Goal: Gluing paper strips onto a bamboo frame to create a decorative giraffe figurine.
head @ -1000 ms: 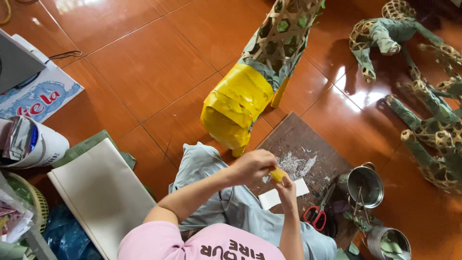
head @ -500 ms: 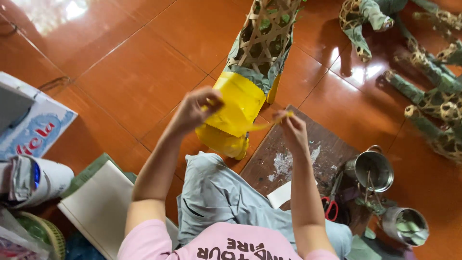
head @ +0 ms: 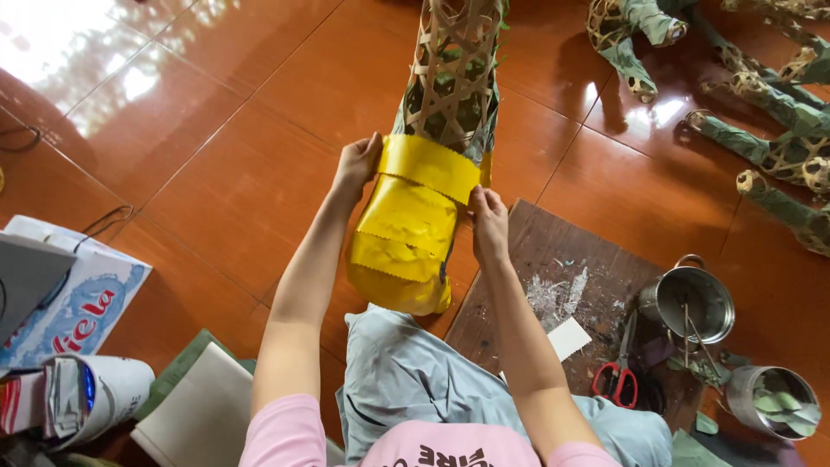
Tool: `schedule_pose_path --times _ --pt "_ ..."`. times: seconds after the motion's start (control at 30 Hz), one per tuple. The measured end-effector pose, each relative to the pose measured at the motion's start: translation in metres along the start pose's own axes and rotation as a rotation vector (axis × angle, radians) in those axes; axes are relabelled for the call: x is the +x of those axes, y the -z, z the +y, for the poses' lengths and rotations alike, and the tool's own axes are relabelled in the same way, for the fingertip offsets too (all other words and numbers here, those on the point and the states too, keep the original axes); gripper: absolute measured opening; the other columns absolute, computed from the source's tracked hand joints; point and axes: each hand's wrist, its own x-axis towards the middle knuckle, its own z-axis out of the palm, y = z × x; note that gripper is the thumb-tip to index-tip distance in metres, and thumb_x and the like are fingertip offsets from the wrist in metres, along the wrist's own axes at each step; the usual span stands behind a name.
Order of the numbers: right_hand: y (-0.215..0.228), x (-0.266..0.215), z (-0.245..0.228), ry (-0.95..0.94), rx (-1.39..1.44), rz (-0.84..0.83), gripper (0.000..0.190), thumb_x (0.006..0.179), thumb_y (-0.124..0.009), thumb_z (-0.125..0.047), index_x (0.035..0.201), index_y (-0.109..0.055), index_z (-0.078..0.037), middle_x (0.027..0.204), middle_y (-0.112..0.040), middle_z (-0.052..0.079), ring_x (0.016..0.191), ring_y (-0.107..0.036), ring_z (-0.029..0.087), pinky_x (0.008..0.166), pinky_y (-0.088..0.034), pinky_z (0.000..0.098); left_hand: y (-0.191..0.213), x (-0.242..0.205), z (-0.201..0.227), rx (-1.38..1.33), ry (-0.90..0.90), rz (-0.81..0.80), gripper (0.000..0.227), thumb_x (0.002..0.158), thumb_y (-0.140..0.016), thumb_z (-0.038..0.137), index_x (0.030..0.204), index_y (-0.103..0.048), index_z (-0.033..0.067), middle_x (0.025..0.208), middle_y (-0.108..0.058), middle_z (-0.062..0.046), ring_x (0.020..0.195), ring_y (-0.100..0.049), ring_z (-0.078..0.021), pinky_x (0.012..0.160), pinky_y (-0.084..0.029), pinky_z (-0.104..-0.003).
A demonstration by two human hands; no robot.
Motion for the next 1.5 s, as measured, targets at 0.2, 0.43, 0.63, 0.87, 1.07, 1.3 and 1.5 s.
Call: schedule_pose_path --times 0.2,0.43,0.63,0.87,1.07,1.3,1.5 --pt "-0.002 -0.002 0.025 0.101 0.064 -0.002 0.028 0.105 -0.063 -0.036 0.110 -0.065 -0.009 0.087 -0.055 -0.005 0.076 -0.047 0.006 0.071 -0.045 0.0261 -0.007 -0.005 -0.006 0.211 -0.210 -0.055 0.039 0.106 -0.057 0.039 0.089 -0.068 0.0048 0.070 -0.053 0.006 0.063 -0.041 -0.0045 0.053 -0.036 -0.025" --pt "-0.002 0.006 0.056 0.013 0.189 -0.029 0.041 0.111 -0.058 -0.041 0.129 -0.044 -0.008 0.112 -0.053 0.003 0.098 -0.050 0.017 0.084 -0.044 0.0345 -0.011 -0.007 -0.016 0.148 -0.245 -0.099 0.036 0.107 -0.057 0.035 0.099 -0.066 0.0013 0.082 -0.063 0.002 0.074 -0.053 -0.0056 0.065 -0.048 -0.027" --pt "-0.023 -0.009 0.031 -0.151 0.401 -0.184 0.075 0.102 -0.042 -0.058 0.162 -0.016 -0.022 0.163 -0.033 0.009 0.142 -0.044 0.025 0.114 -0.043 0.0421 -0.017 -0.015 -0.013 -0.090 -0.083 -0.267 0.033 0.106 -0.049 0.033 0.123 -0.056 0.0057 0.109 -0.066 -0.008 0.093 -0.064 -0.0145 0.080 -0.056 -0.032" --pt "-0.006 -0.013 0.026 0.208 -0.131 -0.089 0.071 0.107 -0.033 -0.044 0.165 0.003 -0.025 0.176 -0.005 0.007 0.141 -0.043 0.029 0.105 -0.043 0.0420 0.010 -0.026 -0.021 -0.045 -0.425 -0.308 0.057 0.109 -0.045 0.044 0.150 -0.048 0.0043 0.153 -0.054 -0.019 0.143 -0.052 -0.0309 0.117 -0.046 -0.045" --pt "-0.011 -0.003 0.050 0.434 -0.086 -0.321 0.062 0.118 -0.037 -0.032 0.170 -0.005 -0.022 0.179 -0.002 0.004 0.164 -0.010 0.017 0.132 -0.015 0.0317 -0.016 -0.100 0.036 -0.111 -0.205 -0.458 0.065 0.108 -0.027 0.053 0.163 -0.025 0.0184 0.169 -0.030 -0.009 0.153 -0.035 -0.0247 0.123 -0.036 -0.043" --pt "0.020 -0.008 0.052 0.292 -0.155 -0.331 0.070 0.116 -0.048 -0.031 0.172 -0.008 -0.019 0.180 -0.010 0.006 0.165 -0.015 0.019 0.131 -0.020 0.0317 0.011 -0.064 0.019 -0.127 -0.013 -0.545 0.080 0.102 -0.020 0.068 0.158 -0.041 0.0141 0.160 -0.048 -0.014 0.145 -0.049 -0.0296 0.118 -0.045 -0.044" --pt "0.193 -0.094 0.128 0.014 -0.282 -0.103 0.059 0.107 -0.064 -0.023 0.161 -0.041 -0.015 0.160 -0.046 0.013 0.133 -0.053 0.019 0.110 -0.046 0.0307 0.073 -0.141 -0.026 -0.018 -0.321 -0.038 0.049 0.104 -0.067 0.048 0.134 -0.060 0.0099 0.120 -0.066 -0.009 0.110 -0.067 -0.0200 0.098 -0.061 -0.040"
